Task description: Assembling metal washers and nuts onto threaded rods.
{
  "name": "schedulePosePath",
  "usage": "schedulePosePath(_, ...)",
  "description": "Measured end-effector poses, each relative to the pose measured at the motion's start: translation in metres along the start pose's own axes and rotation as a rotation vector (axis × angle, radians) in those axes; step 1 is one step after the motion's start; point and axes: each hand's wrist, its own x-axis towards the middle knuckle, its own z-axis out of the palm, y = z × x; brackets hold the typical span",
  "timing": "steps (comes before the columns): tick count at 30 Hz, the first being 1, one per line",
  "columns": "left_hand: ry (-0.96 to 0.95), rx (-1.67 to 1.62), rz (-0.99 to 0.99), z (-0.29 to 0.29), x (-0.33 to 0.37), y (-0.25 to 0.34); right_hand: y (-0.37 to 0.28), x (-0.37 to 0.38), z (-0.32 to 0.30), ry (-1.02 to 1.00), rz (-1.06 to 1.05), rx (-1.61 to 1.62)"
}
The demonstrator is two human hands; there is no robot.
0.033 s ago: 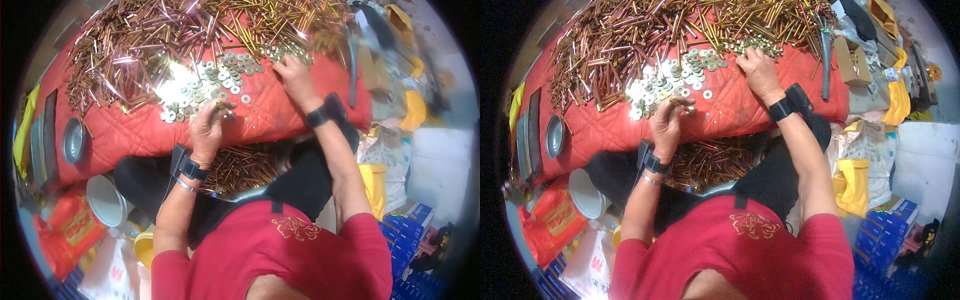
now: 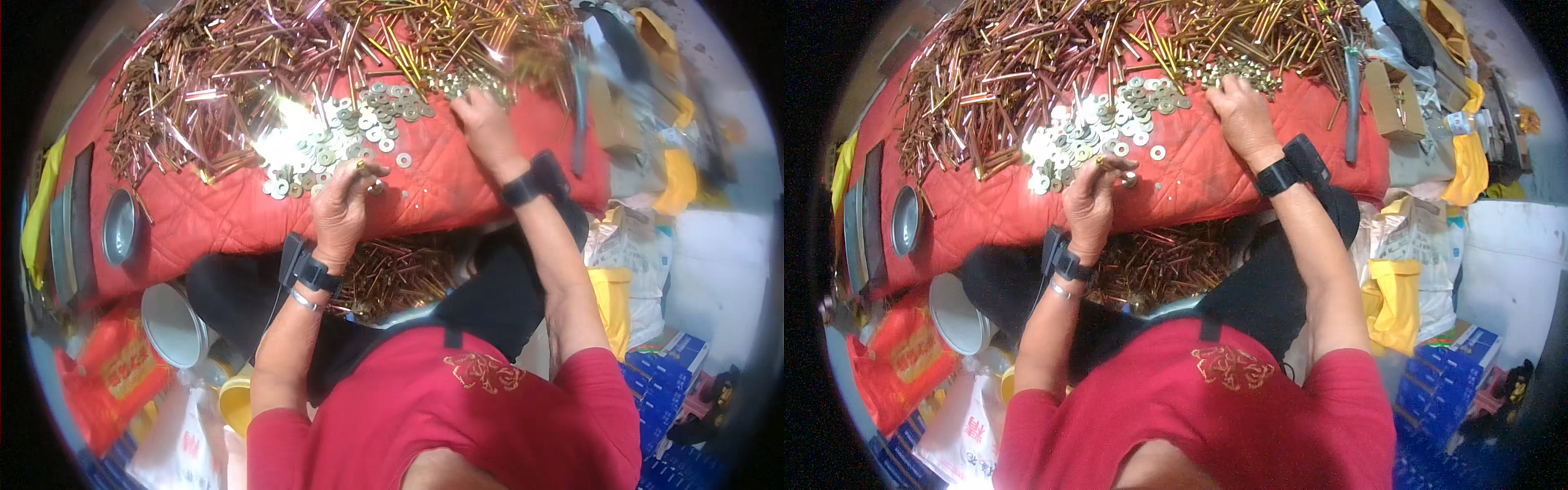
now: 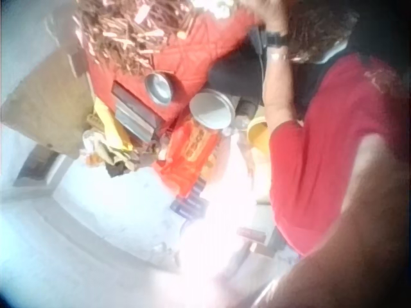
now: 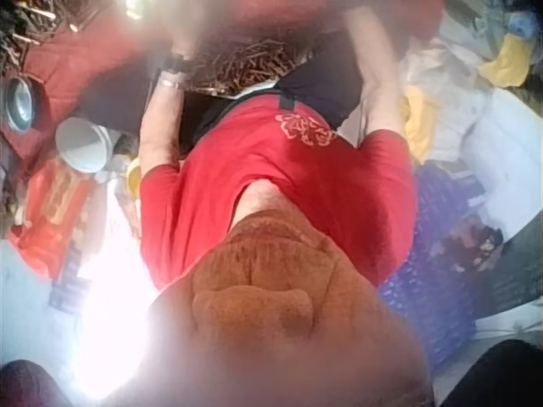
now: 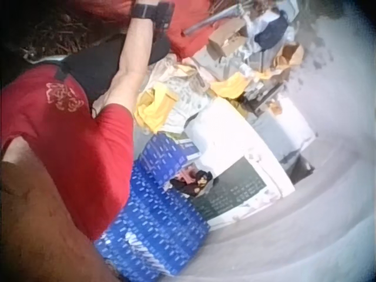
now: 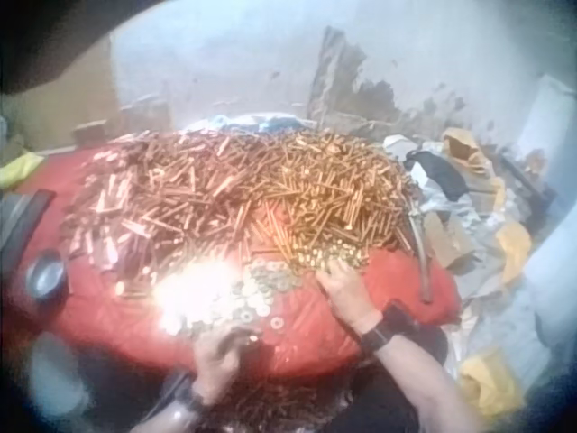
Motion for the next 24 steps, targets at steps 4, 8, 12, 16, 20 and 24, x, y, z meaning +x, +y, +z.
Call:
schedulePosePath(4,-0.056,0.241,0.066,0.005,-0.006,-0.010,-0.001,0.003,0.000,-0.062,0.054,-0.099)
schedulePosePath(8,0.021,0.167,-0.057,0.007,-0.006,-0.014,-0.008,0.001,-0.007,0.040,0.130,0.239)
schedulePosePath(12,0.017,-0.012,-0.100,0.005,-0.002,-0.010,-0.047,0.004,-0.028,-0.007,0.354,0.752)
schedulePosePath(16,-0.033,-0.325,-0.376,0.000,0.001,0.003,-0.083,0.008,-0.048,-0.055,0.491,1.144)
schedulePosePath(20,-0.155,-0.515,-0.625,-0.011,0.002,0.018,-0.102,0.004,-0.048,-0.101,0.485,1.338)
schedulePosePath(24,-0.248,-0.514,-0.644,-0.016,0.006,0.023,-0.103,-0.003,-0.040,-0.091,0.438,1.281)
